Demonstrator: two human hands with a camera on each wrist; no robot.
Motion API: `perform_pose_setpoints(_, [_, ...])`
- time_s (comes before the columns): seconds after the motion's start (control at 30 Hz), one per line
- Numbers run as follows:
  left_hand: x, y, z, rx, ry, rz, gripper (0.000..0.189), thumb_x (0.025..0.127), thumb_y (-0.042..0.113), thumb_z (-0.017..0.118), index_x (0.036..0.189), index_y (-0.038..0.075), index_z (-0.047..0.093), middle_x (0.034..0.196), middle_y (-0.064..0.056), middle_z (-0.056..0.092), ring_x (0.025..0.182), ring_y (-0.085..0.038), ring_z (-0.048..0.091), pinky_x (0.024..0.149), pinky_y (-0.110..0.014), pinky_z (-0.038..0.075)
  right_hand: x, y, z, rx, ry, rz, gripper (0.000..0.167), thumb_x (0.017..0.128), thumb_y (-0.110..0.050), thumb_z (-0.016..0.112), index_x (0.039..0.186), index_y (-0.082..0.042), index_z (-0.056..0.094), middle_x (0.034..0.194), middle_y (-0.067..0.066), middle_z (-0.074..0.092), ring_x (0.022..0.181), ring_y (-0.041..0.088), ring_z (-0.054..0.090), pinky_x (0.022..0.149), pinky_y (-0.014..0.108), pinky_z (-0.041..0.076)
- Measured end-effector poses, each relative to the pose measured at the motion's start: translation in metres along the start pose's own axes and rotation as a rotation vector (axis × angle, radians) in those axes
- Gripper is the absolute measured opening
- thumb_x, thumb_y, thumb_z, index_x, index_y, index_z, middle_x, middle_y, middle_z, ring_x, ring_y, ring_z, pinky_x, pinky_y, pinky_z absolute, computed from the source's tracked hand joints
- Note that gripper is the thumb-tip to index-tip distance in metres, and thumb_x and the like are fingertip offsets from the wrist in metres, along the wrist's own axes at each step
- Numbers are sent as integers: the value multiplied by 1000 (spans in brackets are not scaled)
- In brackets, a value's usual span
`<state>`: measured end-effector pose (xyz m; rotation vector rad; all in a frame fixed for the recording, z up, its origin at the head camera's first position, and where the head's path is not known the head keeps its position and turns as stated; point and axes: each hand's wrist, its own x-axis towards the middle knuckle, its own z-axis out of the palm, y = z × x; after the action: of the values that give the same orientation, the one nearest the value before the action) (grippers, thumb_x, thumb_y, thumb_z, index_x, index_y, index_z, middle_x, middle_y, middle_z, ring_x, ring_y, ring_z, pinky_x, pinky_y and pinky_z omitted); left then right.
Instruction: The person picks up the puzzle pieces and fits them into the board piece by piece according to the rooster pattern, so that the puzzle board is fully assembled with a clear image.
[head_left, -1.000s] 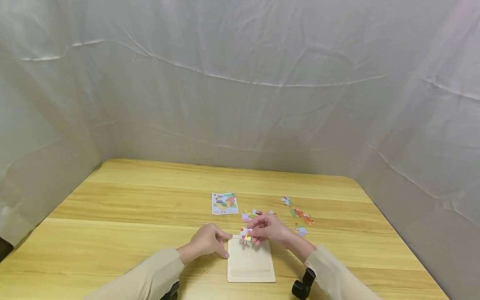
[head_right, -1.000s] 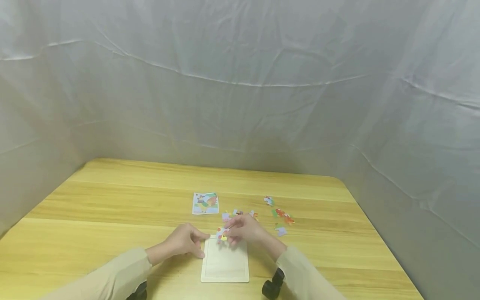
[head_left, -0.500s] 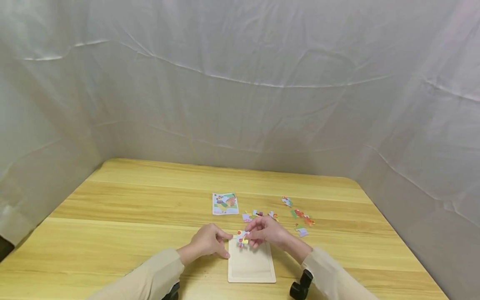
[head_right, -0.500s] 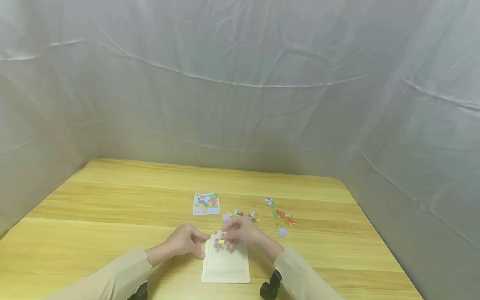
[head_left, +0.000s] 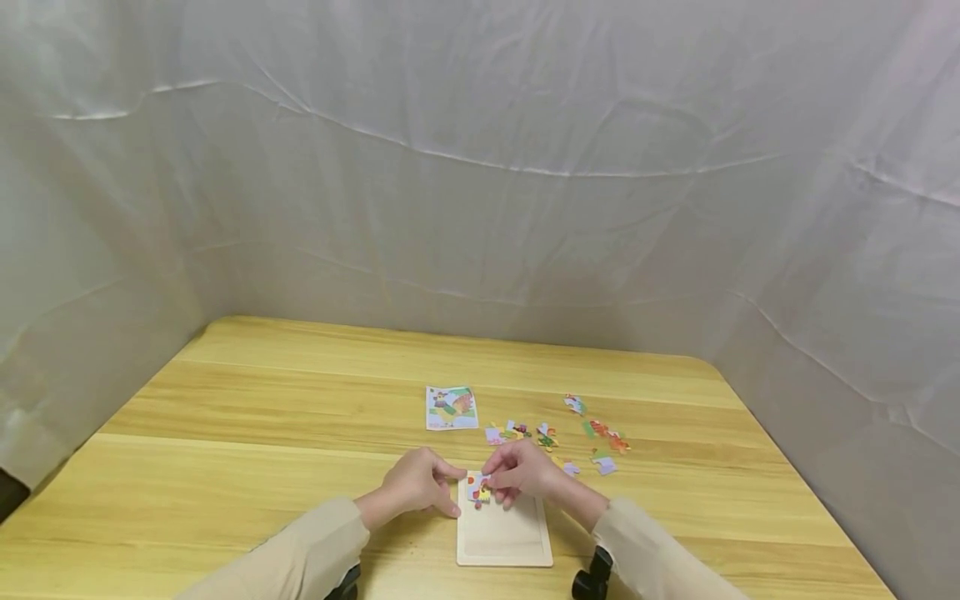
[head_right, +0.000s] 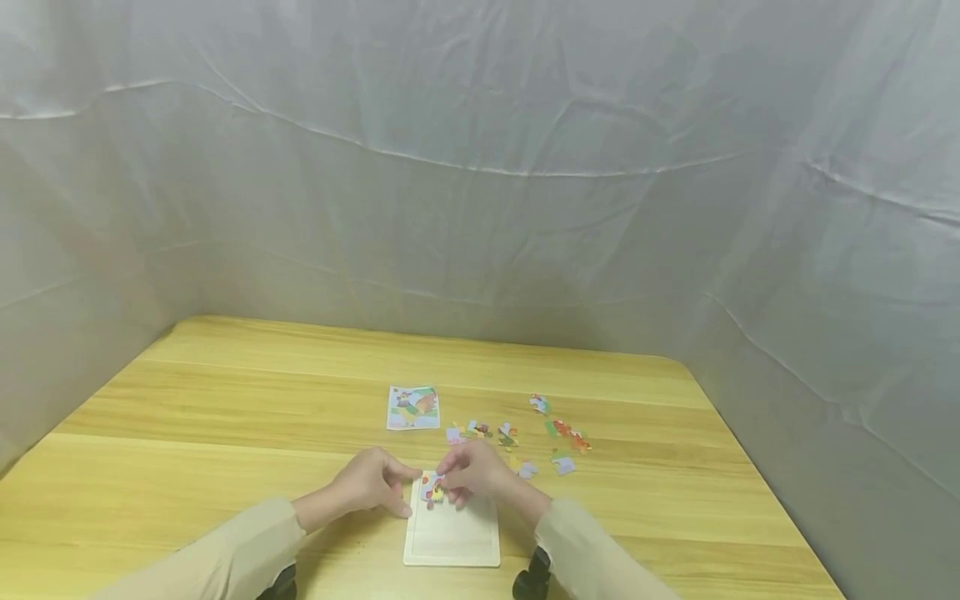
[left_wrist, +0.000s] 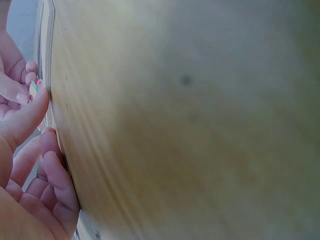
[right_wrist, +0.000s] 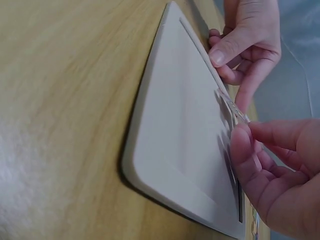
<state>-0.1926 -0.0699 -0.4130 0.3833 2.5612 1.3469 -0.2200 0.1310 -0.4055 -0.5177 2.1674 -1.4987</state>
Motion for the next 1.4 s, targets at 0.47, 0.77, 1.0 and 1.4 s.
perform_pose_setpoints(0.47, [0, 0, -1, -9, -5, 1, 46, 57, 6, 81, 101, 6, 68, 48, 3, 52, 36, -4, 34, 37, -18, 24, 3, 4, 5, -174, 40, -77, 5, 78, 6, 61, 83, 6, 61, 61, 5, 56, 46, 9, 50, 44, 23, 46])
perform_pose_setpoints(0.77, [-1, 1, -1, -4, -6, -10, 46, 57, 7, 81, 101, 6, 68, 48, 3, 52, 36, -4, 35, 37, -17, 25, 3, 5, 7, -385, 58, -172, 23, 66, -5, 77, 84, 3, 65, 70, 3, 53, 48, 4, 42, 40, 16, 35])
perform_pose_setpoints(1.0, [-1, 1, -1, -1, -11, 0, 45, 58, 7, 81, 101, 6, 68, 48, 3, 53, 36, -4, 35, 37, -17, 25, 3, 5, 9, -498, 74, -222, 21, 64, -7, 78, 81, -1, 67, 69, -1, 51, 54, 3, 39, 48, 17, 35])
perform_pose_setpoints(1.4, [-1, 3, -2, -5, -14, -6, 45, 57, 6, 81, 101, 5, 68, 48, 3, 53, 36, -4, 36, 37, -17, 25, 3, 3, 10, -525, 65, -252, 18, 66, -4, 77, 81, 0, 68, 66, -2, 53, 55, 3, 39, 50, 18, 36])
